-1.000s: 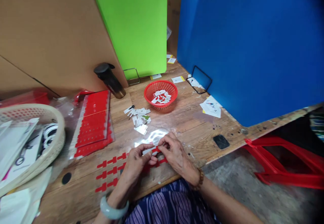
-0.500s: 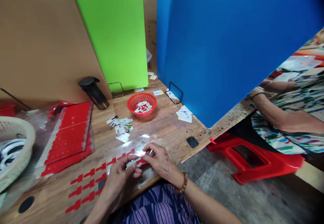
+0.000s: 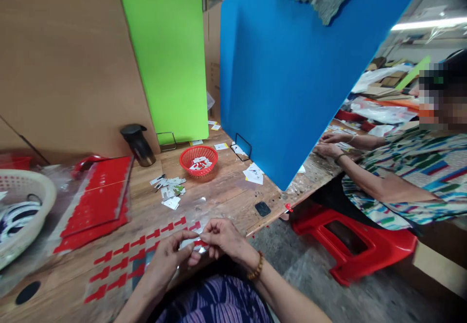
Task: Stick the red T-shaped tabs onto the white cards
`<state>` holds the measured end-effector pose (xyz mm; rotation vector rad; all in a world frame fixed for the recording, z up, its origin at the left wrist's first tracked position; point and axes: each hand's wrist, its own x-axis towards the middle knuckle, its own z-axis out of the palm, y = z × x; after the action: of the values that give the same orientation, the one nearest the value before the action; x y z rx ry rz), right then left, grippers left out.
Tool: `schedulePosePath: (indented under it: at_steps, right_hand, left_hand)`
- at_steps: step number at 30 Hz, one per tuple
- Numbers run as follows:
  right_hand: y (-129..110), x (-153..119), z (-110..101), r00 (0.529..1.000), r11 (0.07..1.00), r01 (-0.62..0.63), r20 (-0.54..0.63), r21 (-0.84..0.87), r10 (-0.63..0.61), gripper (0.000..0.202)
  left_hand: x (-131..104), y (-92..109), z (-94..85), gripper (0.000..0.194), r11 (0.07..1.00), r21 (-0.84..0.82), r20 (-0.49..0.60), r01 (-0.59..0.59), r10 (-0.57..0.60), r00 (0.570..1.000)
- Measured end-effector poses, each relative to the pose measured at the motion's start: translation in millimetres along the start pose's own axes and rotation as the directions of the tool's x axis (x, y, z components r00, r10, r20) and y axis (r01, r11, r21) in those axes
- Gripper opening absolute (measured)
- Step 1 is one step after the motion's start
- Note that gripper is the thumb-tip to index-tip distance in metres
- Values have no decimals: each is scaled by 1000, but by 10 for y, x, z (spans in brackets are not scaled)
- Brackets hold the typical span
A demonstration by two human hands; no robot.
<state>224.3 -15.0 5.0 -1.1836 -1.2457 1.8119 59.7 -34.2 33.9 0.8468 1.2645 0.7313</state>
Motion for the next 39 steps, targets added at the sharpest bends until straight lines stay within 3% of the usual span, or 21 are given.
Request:
schedulePosePath:
  at_steps: [4,9,17,20,23,25,28,30,33,39]
  right_hand:
    - [7,-67,42,998,999,36,52,0,-36,30]
    - [7,-100,118,996,992,92,18,-84,-90,29]
    - [40,119,27,982,997,-72,173,-28,75,35]
    - [-64,310,-85,989,991,-81,116,-110,94,34]
    - [-335,599,-251,1000,993,14,-18,-115,-17,33]
    - [-565,835,-365,976,985,149,-148,-84,-160,31]
    - [-821,1169,-479,945,974,220,-235,-55,-227,31]
    - [-854,1311,-489,927,969,236,-285,-69,-245,38]
    - [-700,1344,-419,920,970,217,-308,-111,-241,46]
    - [-161,1065,-265,970,984,84,-214,-159,-117,37]
  left_hand:
    - [-52,-26,-19,44,999,-11,22,-47,47,999]
    - [-52,-147,-94,41,998,11,23,-64,63,998]
    - [81,-317,-199,44,992,-111,71,-62,70,995]
    - [226,-328,-315,52,986,-141,-8,-94,94,996]
    - [360,-304,-480,54,983,-117,-117,-145,131,984]
    - [439,-265,-595,49,982,-63,-163,-176,164,973]
    - [584,-179,-765,38,972,98,-228,-213,230,946]
    - [724,-108,-884,31,931,297,-285,-213,300,910]
    - [998,19,-1076,24,881,434,-351,-187,357,866]
    - [1529,304,-1402,21,731,675,-415,-106,494,764]
